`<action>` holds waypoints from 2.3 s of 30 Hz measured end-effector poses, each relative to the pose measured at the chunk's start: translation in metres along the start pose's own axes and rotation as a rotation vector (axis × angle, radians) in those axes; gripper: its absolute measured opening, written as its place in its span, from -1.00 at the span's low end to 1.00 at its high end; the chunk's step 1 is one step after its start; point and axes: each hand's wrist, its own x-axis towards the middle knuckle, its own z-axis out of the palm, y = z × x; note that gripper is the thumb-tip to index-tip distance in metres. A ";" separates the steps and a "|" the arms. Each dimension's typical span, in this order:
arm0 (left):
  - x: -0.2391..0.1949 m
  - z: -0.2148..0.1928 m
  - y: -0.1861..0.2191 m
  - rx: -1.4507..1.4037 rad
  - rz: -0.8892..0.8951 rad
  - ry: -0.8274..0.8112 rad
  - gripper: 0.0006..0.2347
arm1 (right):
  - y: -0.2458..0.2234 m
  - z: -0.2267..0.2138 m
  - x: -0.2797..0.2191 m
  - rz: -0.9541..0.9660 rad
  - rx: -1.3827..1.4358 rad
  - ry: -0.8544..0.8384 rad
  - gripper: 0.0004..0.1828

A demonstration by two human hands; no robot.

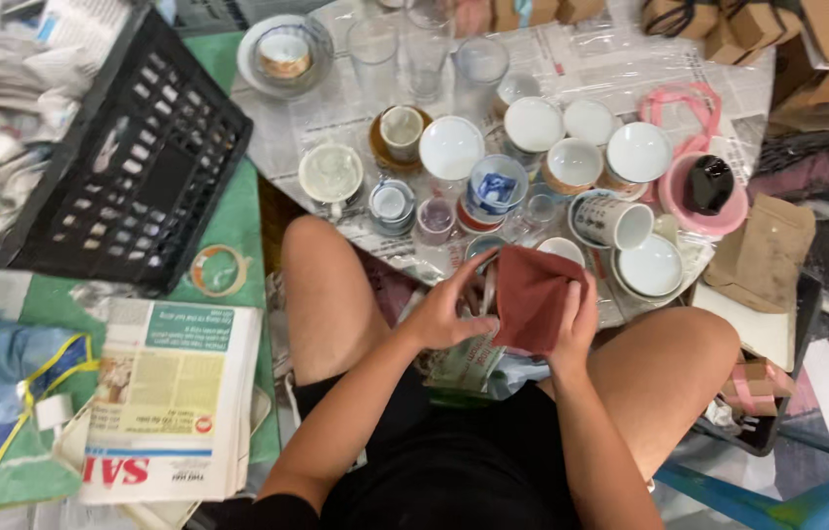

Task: The person wipes the exterior and interior of several ceramic cups and clear drinking glasses using a reddish-brown cloth. They handle each item individually, rotating it to clean all sides before placing it back on the table.

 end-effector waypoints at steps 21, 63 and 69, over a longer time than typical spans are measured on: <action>0.000 0.000 -0.029 0.088 -0.226 0.100 -0.39 | -0.037 0.017 -0.007 -0.396 -0.097 -0.070 -0.78; -0.004 0.003 -0.069 -0.438 -0.390 0.013 -0.44 | -0.037 0.005 0.002 -0.415 -0.074 -0.097 -0.77; 0.000 0.004 -0.036 -0.446 -0.259 0.003 -0.30 | -0.034 0.003 0.002 -0.358 -0.050 -0.083 -0.78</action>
